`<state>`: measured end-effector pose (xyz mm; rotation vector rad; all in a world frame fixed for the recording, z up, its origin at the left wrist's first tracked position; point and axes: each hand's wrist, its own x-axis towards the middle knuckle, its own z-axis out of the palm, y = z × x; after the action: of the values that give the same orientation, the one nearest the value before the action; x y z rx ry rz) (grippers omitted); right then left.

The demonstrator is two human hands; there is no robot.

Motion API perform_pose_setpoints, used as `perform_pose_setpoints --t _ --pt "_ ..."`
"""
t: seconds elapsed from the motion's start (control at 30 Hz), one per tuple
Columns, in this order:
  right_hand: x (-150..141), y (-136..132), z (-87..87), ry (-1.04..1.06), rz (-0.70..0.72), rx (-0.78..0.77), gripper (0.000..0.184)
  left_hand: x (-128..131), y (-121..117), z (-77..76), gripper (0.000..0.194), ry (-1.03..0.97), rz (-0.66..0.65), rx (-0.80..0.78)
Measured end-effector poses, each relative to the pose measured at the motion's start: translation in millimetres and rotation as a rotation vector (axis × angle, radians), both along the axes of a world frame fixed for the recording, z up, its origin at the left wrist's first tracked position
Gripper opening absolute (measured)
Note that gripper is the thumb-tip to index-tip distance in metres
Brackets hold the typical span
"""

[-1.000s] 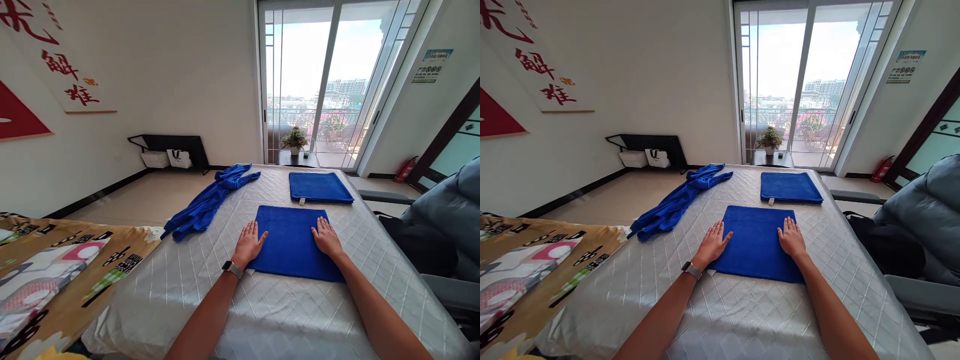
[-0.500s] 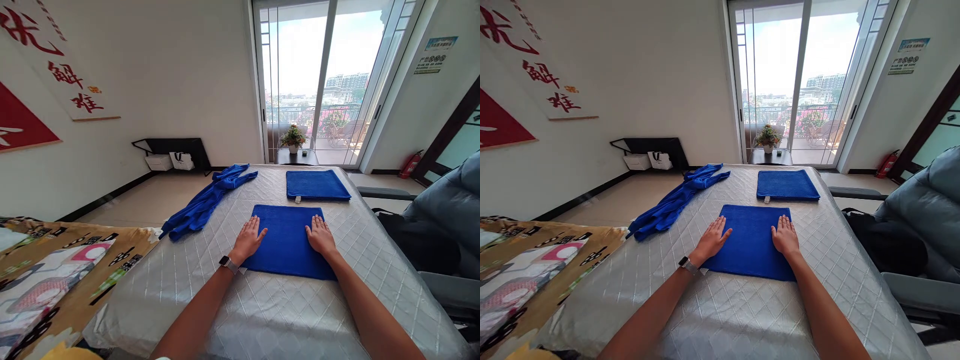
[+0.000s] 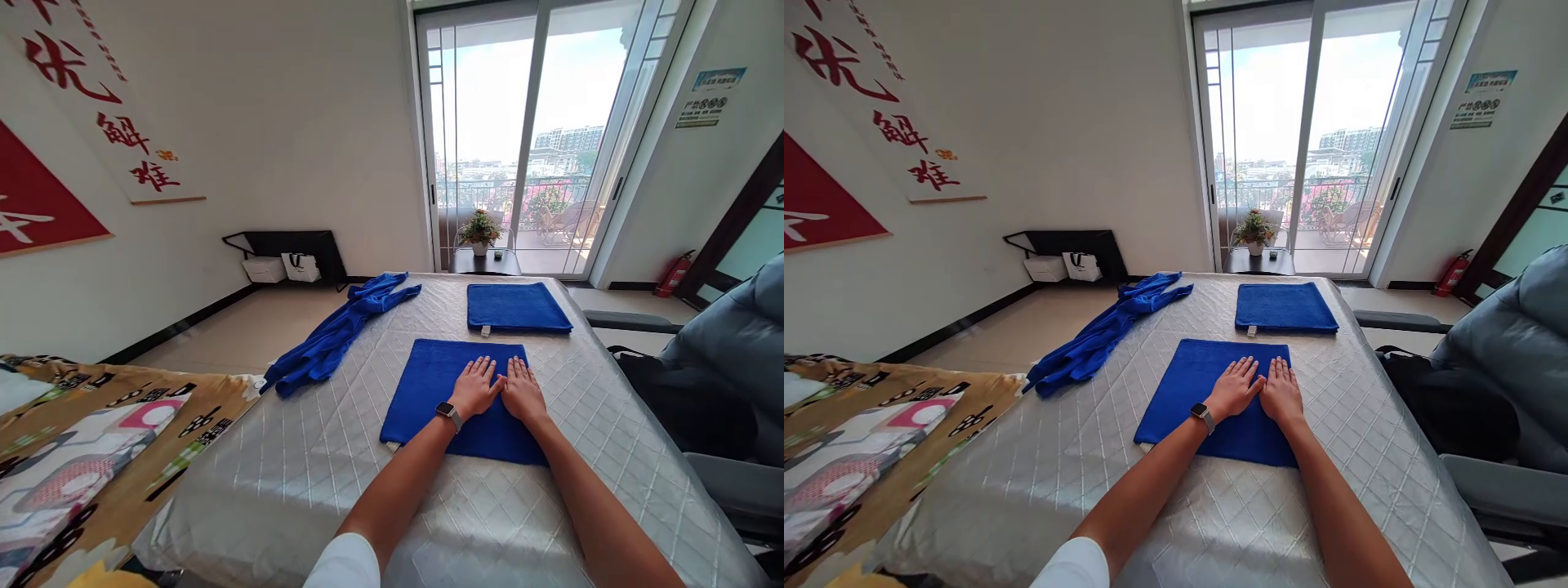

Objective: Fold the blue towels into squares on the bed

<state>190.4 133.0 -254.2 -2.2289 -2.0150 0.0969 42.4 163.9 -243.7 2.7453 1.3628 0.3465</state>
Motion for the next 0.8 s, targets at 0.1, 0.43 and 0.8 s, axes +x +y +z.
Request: perform_pose_setpoints --t 0.1,0.43,0.8 --pt "-2 1 1.2 0.005 -0.008 0.002 0.073 -48 12 3.3 0.075 0.009 0.118 -0.049" --pt "-2 1 1.2 -0.030 -0.019 -0.018 0.073 -145 36 2.4 0.080 0.015 0.458 -0.031" --pt "4 41 17.4 -0.012 0.009 -0.047 0.070 -143 34 3.8 0.082 -0.004 0.454 -0.052"
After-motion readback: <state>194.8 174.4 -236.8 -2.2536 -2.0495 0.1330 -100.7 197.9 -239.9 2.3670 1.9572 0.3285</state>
